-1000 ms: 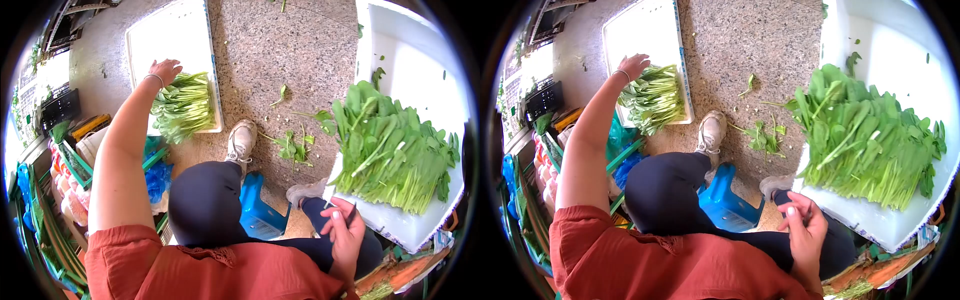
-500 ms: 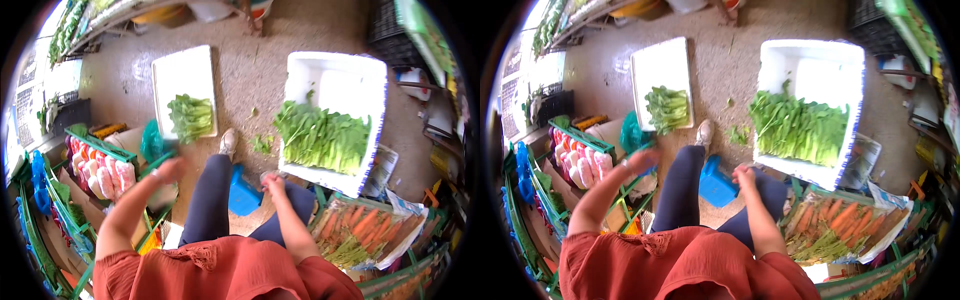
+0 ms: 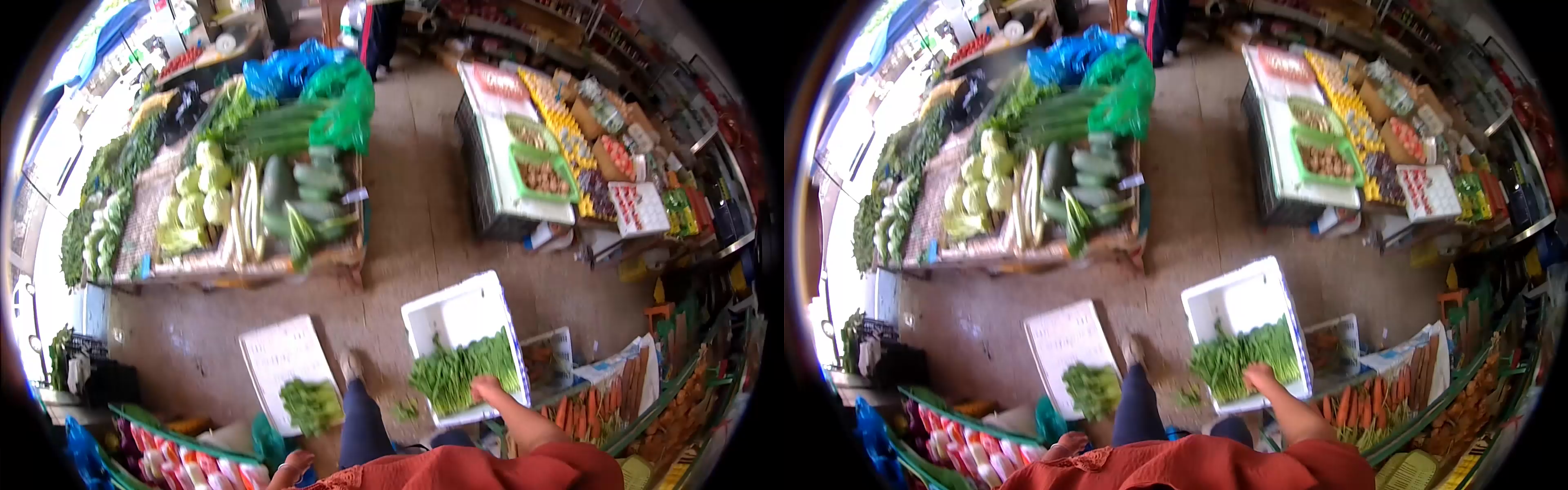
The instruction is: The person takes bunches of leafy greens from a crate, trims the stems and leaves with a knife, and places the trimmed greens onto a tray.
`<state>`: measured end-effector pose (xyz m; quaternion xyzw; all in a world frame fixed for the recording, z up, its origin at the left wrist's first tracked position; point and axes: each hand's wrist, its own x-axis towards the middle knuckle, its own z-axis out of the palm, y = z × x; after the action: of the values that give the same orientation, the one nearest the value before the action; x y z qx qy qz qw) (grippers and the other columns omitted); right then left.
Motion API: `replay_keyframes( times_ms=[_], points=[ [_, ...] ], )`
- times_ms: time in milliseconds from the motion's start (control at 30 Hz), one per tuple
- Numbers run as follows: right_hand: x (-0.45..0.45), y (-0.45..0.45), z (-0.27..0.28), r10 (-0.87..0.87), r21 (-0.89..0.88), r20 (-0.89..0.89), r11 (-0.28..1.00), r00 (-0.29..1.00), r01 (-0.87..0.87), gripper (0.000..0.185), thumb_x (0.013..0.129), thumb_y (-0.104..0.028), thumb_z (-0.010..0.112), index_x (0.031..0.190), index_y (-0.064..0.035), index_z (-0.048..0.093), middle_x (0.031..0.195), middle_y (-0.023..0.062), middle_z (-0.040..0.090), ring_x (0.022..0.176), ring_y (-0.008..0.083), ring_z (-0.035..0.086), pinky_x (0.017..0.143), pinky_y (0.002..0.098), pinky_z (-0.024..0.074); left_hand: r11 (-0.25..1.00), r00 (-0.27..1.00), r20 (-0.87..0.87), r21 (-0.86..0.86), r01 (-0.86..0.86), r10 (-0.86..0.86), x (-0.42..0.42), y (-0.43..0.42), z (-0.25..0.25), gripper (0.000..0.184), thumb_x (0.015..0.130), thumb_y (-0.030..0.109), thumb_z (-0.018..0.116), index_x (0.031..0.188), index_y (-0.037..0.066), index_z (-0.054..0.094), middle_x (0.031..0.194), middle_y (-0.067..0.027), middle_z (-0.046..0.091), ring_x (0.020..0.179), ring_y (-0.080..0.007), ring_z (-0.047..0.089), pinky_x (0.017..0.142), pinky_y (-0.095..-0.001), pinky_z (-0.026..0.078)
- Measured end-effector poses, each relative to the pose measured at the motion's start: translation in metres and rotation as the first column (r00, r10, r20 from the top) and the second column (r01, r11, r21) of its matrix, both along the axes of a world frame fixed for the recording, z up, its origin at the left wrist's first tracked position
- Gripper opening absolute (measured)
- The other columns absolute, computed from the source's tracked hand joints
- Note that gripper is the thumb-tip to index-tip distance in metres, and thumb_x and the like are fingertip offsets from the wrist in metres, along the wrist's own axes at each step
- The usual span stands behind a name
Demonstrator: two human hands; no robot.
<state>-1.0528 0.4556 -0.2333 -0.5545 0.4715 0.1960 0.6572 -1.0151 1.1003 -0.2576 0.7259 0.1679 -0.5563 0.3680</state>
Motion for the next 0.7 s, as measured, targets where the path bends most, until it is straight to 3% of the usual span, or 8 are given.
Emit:
replay_keyframes(
  times_ms=[67,100,167,233,367,500,633,700],
  points=[
    [-0.008,-0.012,0.029,0.168,-0.248,-0.163,0.947,0.972,-0.205,0.024,0.069,-0.016,0.063,0.048,-0.005,0.056,0.054,0.0102,0.06,0.044,0.0183,0.055,0.046,0.0312,0.044,0.964,0.954,0.156,0.033,-0.263,0.255,0.112,-0.068,0.064,0.032,0.083,0.024,0.058,0.111,0.007,0.055,0.094,-0.0093,0.064,0.085,-0.019,0.061,0.067,-0.0335,0.05],
    [-0.005,-0.025,0.032,0.718,-0.309,-0.508,0.364,0.476,-0.878,0.024,0.068,-0.019,0.066,0.051,-0.0042,0.059,0.056,0.0098,0.061,0.046,0.0175,0.058,0.046,0.0308,0.045,0.921,0.895,0.219,-0.079,-0.381,0.389,0.156,-0.092,0.101,0.036,0.084,0.023,0.058,0.114,0.005,0.052,0.094,-0.0107,0.063,0.086,-0.0205,0.061,0.065,-0.0344,0.05],
    [0.004,-0.011,0.057,0.397,-0.161,-0.475,0.838,0.785,-0.521,0.016,0.077,-0.015,0.061,0.067,-0.0021,0.064,0.059,0.0106,0.063,0.043,0.0175,0.056,0.037,0.0301,0.0388,0.75,0.726,0.251,-0.407,-0.521,0.64,0.22,-0.123,0.177,0.032,0.085,0.024,0.057,0.111,0.005,0.054,0.09,-0.0046,0.063,0.081,-0.0157,0.061,0.065,-0.0293,0.049],
    [0.033,0.019,0.089,0.207,-0.173,-0.52,0.925,0.829,-0.339,0.018,0.076,-0.018,0.063,0.08,-0.0005,0.063,0.066,0.011,0.065,0.044,0.0178,0.057,0.038,0.0312,0.0392,0.721,0.72,0.236,-0.486,-0.494,0.652,0.262,-0.13,0.213,0.034,0.086,0.025,0.057,0.114,0.006,0.052,0.095,-0.0043,0.062,0.084,-0.0148,0.06,0.068,-0.0283,0.048],
    [0.079,0.068,0.114,0.107,-0.09,-0.399,0.984,0.911,-0.155,0.013,0.075,-0.01,0.065,0.078,0.0016,0.061,0.07,0.0147,0.063,0.053,0.0195,0.061,0.043,0.0298,0.0437,0.835,0.767,0.36,-0.371,-0.405,0.532,0.306,-0.12,0.202,0.032,0.083,0.023,0.059,0.11,0.006,0.055,0.091,-0.0038,0.063,0.08,-0.0139,0.061,0.064,-0.0267,0.047],
    [0.116,0.086,0.134,0.111,-0.087,-0.298,0.986,0.948,-0.143,0.022,0.075,-0.017,0.063,0.087,0.0003,0.06,0.073,0.0115,0.063,0.061,0.0173,0.059,0.05,0.0322,0.0436,0.879,0.856,0.218,-0.217,-0.425,0.468,0.336,-0.125,0.161,0.032,0.078,0.022,0.063,0.105,0.005,0.058,0.086,-0.0046,0.064,0.072,-0.0147,0.061,0.055,-0.0271,0.047],
    [0.148,0.063,0.126,-0.17,-0.088,-0.298,0.985,0.939,0.15,0.019,0.075,-0.012,0.063,0.086,0.0005,0.056,0.071,0.0101,0.061,0.06,0.0216,0.06,0.049,0.0337,0.0475,0.986,0.968,0.231,0.101,-0.129,0.103,0.384,-0.161,0.137,0.026,0.077,0.023,0.063,0.098,0.008,0.063,0.084,-0.0038,0.063,0.068,-0.0165,0.061,0.054,-0.0319,0.049],
    [0.158,0.039,0.104,-0.218,-0.067,-0.271,0.976,0.938,0.207,0.019,0.078,-0.012,0.061,0.089,0.0013,0.054,0.084,0.0157,0.064,0.06,0.0282,0.063,0.05,0.0394,0.0524,0.976,0.854,0.478,0.157,0.148,-0.206,0.414,-0.186,0.117,0.03,0.077,0.023,0.063,0.105,0.01,0.062,0.082,-0.0044,0.064,0.066,-0.0177,0.061,0.051,-0.0315,0.049]
  ],
)
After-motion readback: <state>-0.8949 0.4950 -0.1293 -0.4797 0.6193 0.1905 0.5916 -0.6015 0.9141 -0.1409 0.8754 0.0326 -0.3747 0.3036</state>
